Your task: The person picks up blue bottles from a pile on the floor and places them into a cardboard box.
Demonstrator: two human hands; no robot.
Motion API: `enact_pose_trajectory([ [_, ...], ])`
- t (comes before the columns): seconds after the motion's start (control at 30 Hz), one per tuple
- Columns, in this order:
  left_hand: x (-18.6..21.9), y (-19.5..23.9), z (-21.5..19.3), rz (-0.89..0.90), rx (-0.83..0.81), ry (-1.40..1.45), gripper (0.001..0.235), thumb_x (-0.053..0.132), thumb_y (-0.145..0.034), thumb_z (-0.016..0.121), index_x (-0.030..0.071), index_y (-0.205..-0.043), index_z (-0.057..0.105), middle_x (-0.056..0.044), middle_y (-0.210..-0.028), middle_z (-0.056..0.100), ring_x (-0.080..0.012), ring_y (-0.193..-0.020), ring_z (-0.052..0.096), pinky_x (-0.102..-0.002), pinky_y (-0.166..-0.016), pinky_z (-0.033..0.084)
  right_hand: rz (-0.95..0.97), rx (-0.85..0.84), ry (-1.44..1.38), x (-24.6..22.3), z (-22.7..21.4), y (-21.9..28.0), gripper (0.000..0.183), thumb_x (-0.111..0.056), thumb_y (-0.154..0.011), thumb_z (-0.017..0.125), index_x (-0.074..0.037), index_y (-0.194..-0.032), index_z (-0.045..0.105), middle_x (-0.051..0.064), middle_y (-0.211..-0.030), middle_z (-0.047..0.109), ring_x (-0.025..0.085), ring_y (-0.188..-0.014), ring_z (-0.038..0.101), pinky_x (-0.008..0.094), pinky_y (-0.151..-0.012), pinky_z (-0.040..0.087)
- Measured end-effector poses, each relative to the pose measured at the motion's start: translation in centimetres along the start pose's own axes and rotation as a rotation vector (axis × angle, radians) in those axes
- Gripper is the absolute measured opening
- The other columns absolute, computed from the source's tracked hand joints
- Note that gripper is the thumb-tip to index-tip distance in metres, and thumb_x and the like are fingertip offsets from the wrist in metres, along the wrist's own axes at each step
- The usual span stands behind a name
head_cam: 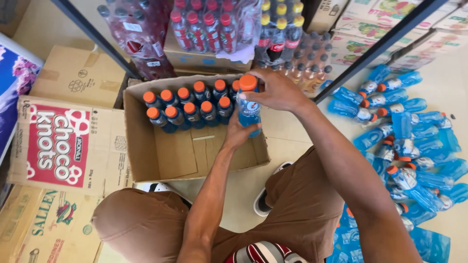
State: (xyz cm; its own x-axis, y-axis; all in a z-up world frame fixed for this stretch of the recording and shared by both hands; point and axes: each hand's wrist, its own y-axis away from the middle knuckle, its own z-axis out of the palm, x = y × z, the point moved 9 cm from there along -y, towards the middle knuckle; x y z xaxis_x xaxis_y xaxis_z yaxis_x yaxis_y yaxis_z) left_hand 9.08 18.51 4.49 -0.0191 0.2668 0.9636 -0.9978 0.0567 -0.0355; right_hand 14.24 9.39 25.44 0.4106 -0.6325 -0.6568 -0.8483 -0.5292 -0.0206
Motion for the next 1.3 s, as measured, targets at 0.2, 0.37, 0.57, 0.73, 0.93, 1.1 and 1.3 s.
enact_pose_trajectory([
  [0.2,-0.6,1.3,-6.1,-0.082,0.178,0.088,0.079,-0.004,-0.067,0.079,0.006,-0.140,0.049,-0.008,-0.116,0.068,-0.0202,-0.105,0.067,-0.037,-0.095,0.055,-0.061,0.100,-0.062,-1.6,5.0,-2.7,0.059,-0.042,-0.083,0.080,-0.004,-0.127,0.069,0.019,-0.097,0.073,0.030,-0.085,0.073,0.042,-0.078,0.055],
  [0.37,-2.7,2.3,-10.1,-0.067,0.265,-0.239,0.074,0.001,-0.068,0.083,0.002,-0.136,0.054,-0.010,-0.121,0.068,-0.0229,-0.113,0.066,-0.037,-0.100,0.052,-0.017,0.048,-0.016,0.3,8.9,-4.4,0.055,-0.041,-0.079,0.082,-0.002,-0.116,0.071,0.021,-0.094,0.074,0.033,-0.086,0.074,0.044,-0.079,0.056],
  [0.57,-6.7,3.1,-12.0,-0.060,0.362,-0.324,0.078,0.006,-0.070,0.085,0.004,-0.140,0.051,-0.013,-0.127,0.065,-0.0277,-0.119,0.063,-0.038,-0.103,0.048,-0.032,-0.082,0.097,2.1,13.5,-5.4,0.053,-0.040,-0.075,0.081,-0.007,-0.116,0.071,0.019,-0.097,0.074,0.038,-0.090,0.071,0.049,-0.079,0.055],
  [0.73,-9.0,2.5,-12.9,-0.183,0.441,-0.420,0.074,0.014,-0.072,0.086,0.008,-0.138,0.054,-0.016,-0.127,0.069,-0.0294,-0.119,0.066,-0.039,-0.102,0.051,-0.024,-0.146,0.173,2.9,15.2,-6.1,0.050,-0.040,-0.078,0.078,-0.009,-0.117,0.071,0.017,-0.104,0.073,0.039,-0.098,0.070,0.051,-0.082,0.055],
  [0.93,-13.8,2.1,-12.9,-0.151,0.486,-0.610,0.074,0.014,-0.074,0.089,0.005,-0.139,0.055,-0.022,-0.124,0.064,-0.0390,-0.117,0.061,-0.045,-0.097,0.049,0.040,-0.259,0.379,7.0,17.9,-5.7,0.047,-0.038,-0.078,0.076,-0.010,-0.114,0.066,0.017,-0.101,0.073,0.039,-0.096,0.070,0.054,-0.080,0.054],
  [1.1,-16.5,1.8,-12.0,-0.382,0.448,-0.510,0.060,0.018,-0.080,0.079,0.007,-0.135,0.058,-0.020,-0.115,0.073,-0.0362,-0.110,0.071,-0.044,-0.095,0.054,0.057,-0.333,0.410,10.5,20.2,-5.1,0.050,-0.038,-0.081,0.073,-0.007,-0.118,0.061,0.016,-0.097,0.074,0.037,-0.095,0.071,0.053,-0.080,0.054],
  [1.3,-18.4,1.7,-12.8,-0.470,0.465,-0.568,0.064,0.018,-0.081,0.078,0.009,-0.140,0.055,-0.022,-0.124,0.069,-0.0376,-0.119,0.065,-0.043,-0.099,0.051,0.061,-0.352,0.449,11.1,21.5,-5.0,0.048,-0.039,-0.084,0.073,-0.005,-0.116,0.062,0.018,-0.096,0.074,0.037,-0.095,0.071,0.051,-0.081,0.055],
])
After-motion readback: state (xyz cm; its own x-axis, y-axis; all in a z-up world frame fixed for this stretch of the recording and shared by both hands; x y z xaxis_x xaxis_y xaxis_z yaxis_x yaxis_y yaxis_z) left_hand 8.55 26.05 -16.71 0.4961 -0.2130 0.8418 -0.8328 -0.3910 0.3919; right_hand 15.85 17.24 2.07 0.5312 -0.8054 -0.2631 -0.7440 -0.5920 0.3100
